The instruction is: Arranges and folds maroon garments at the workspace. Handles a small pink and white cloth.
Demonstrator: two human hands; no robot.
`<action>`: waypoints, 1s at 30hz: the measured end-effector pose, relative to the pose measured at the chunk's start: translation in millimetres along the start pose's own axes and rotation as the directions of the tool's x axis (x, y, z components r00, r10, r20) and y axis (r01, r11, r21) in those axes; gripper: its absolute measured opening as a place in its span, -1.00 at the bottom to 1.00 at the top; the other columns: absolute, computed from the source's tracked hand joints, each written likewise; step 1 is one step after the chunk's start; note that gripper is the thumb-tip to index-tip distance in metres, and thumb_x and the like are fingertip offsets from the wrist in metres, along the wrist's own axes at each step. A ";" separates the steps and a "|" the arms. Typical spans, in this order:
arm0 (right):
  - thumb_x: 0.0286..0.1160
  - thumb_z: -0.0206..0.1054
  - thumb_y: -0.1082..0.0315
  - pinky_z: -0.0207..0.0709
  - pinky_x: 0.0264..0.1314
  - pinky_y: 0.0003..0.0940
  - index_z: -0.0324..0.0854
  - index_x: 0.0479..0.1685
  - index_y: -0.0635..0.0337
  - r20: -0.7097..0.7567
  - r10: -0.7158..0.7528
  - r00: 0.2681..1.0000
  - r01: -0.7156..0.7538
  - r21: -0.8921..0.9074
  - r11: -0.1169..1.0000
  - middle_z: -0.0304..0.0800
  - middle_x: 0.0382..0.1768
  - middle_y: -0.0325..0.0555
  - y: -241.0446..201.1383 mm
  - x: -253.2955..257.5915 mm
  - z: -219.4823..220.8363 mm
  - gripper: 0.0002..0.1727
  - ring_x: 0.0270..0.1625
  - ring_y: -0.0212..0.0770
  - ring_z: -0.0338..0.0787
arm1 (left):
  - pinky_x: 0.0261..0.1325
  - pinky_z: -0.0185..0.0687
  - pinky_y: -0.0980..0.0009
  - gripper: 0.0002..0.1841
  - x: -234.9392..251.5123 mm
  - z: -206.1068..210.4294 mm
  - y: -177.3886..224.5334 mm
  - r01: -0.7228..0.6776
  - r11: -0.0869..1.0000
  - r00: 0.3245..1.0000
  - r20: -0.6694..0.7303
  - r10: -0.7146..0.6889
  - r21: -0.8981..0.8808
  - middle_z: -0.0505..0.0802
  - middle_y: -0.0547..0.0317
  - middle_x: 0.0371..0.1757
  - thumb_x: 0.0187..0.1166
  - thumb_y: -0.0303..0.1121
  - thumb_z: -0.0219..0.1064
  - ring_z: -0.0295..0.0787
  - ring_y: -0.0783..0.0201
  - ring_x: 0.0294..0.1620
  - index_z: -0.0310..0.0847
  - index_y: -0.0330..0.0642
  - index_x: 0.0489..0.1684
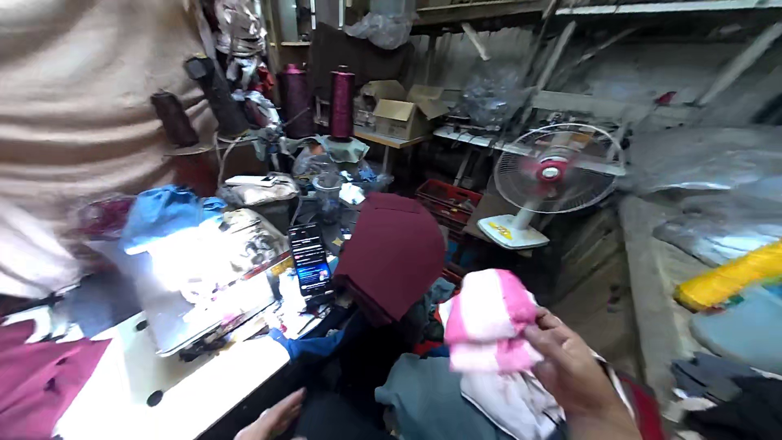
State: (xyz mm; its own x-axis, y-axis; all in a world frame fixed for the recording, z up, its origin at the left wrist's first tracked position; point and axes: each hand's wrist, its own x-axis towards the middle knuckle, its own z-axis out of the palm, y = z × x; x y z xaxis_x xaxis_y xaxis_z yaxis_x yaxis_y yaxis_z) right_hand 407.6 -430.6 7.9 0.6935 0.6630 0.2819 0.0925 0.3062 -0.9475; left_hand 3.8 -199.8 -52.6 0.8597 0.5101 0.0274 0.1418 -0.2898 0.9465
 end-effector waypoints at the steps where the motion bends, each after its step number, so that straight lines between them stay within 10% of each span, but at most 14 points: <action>1: 0.31 0.59 -0.02 0.81 0.03 -0.39 0.74 0.14 -0.13 0.130 0.001 0.992 -0.005 0.031 1.000 0.92 -0.06 -0.37 5.4 -1.7 33.4 -0.57 -0.07 -0.41 0.88 | 0.54 0.63 0.10 -0.16 10.7 5.2 18.6 -0.008 0.993 0.999 -0.032 0.004 -0.114 0.61 -0.19 0.61 0.64 0.10 0.31 0.67 0.04 0.53 0.27 -0.44 0.71; 4: 0.42 0.53 0.07 0.78 0.00 -0.45 0.75 0.11 -0.13 0.461 0.025 0.887 -0.081 0.102 0.992 0.90 -0.07 -0.40 31.7 -11.2 136.0 -0.68 -0.08 -0.46 0.86 | 0.42 0.71 0.13 0.08 26.4 10.7 42.3 0.021 0.899 0.990 -0.116 -0.079 -0.437 0.70 0.01 0.54 0.41 0.37 0.36 0.74 0.13 0.43 0.16 -0.36 0.76; 8: 0.47 0.46 0.40 0.79 -0.05 -0.39 0.65 0.08 0.17 0.723 0.058 0.688 -0.210 0.122 0.970 0.87 -0.15 -0.30 73.3 -31.9 238.6 -0.75 -0.14 -0.41 0.85 | 0.12 0.83 0.28 -0.52 6.0 -10.5 25.4 -0.094 0.808 0.851 -0.469 -0.239 -0.582 0.89 0.10 -0.04 0.58 -0.14 0.45 0.88 0.28 -0.03 0.55 -0.35 0.23; 12: 0.36 0.54 0.34 0.78 -0.03 -0.37 0.53 0.18 0.31 0.826 0.087 0.558 -0.092 -0.043 0.995 0.80 -0.11 -0.17 94.7 -43.8 287.3 -0.55 -0.11 -0.37 0.84 | 0.07 0.84 0.35 -0.65 -32.0 -46.5 10.1 -0.106 0.923 0.730 -0.659 -0.181 -0.370 0.85 0.13 -0.06 0.45 -0.43 0.49 0.87 0.32 -0.04 0.50 -0.34 0.11; 15: 0.23 0.65 0.03 0.74 -0.01 -0.32 0.19 0.73 0.32 0.890 0.037 0.455 0.131 -0.108 0.986 0.71 0.18 0.03 102.4 -44.3 309.5 0.06 0.00 -0.28 0.79 | 0.10 0.79 0.41 -0.66 -52.9 -72.2 13.7 -0.085 0.992 0.832 -0.555 0.018 -0.095 0.85 0.20 -0.07 0.52 -0.49 0.41 0.83 0.44 -0.06 0.49 -0.36 0.19; 17: 0.35 0.56 -0.04 0.67 0.33 -0.23 0.19 0.81 0.22 0.910 -0.051 0.411 0.210 -0.040 0.977 0.47 0.61 0.13 101.7 -38.7 322.9 0.02 0.41 -0.20 0.68 | 0.25 0.75 0.40 -0.64 -57.0 -81.6 22.4 -0.088 0.996 0.893 -0.442 0.090 0.025 0.87 0.14 0.10 0.61 -0.45 0.33 0.82 0.44 0.09 0.57 -0.37 0.34; 20: 0.42 0.48 0.10 0.41 0.65 -0.06 0.70 0.33 0.24 0.958 -0.115 0.263 0.198 0.063 0.978 0.54 0.59 0.11 99.3 -25.6 338.8 -0.46 0.63 -0.12 0.52 | 0.45 0.66 0.40 -0.63 -55.4 -90.4 35.3 -0.137 0.985 0.911 -0.378 0.166 0.101 0.83 0.11 0.29 0.70 -0.38 0.29 0.76 0.43 0.29 0.62 -0.31 0.41; 23: 0.42 0.53 0.20 0.66 0.29 -0.23 0.77 0.03 0.27 0.986 0.090 0.139 0.143 -0.110 0.984 0.87 0.01 -0.06 96.4 -20.5 346.1 -0.66 0.12 -0.31 0.81 | 0.45 0.62 0.41 -0.62 -59.3 -103.1 48.3 -0.102 0.963 0.894 -0.401 0.199 0.250 0.84 0.15 0.24 0.67 -0.30 0.34 0.73 0.46 0.27 0.69 -0.17 0.42; 30: 0.54 0.30 0.43 0.74 -0.02 -0.44 0.63 0.05 0.19 0.908 -0.008 0.420 -0.100 0.055 0.993 0.81 -0.13 -0.32 71.2 2.3 337.2 -0.82 -0.11 -0.48 0.80 | -0.13 0.73 0.30 -0.63 -77.2 -125.1 53.1 0.213 0.710 0.809 -0.529 0.257 0.671 0.80 0.12 -0.27 0.30 0.01 0.56 0.76 0.27 -0.21 0.79 -0.15 -0.37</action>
State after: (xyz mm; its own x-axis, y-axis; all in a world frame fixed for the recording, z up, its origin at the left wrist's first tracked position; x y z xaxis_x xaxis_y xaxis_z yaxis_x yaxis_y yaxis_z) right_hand 174.9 -177.0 -8.0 -0.3580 0.8960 0.2629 -0.0166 0.2754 -0.9612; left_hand -116.4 -153.3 35.8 0.4718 0.7666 0.4356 0.6133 -0.6403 0.4625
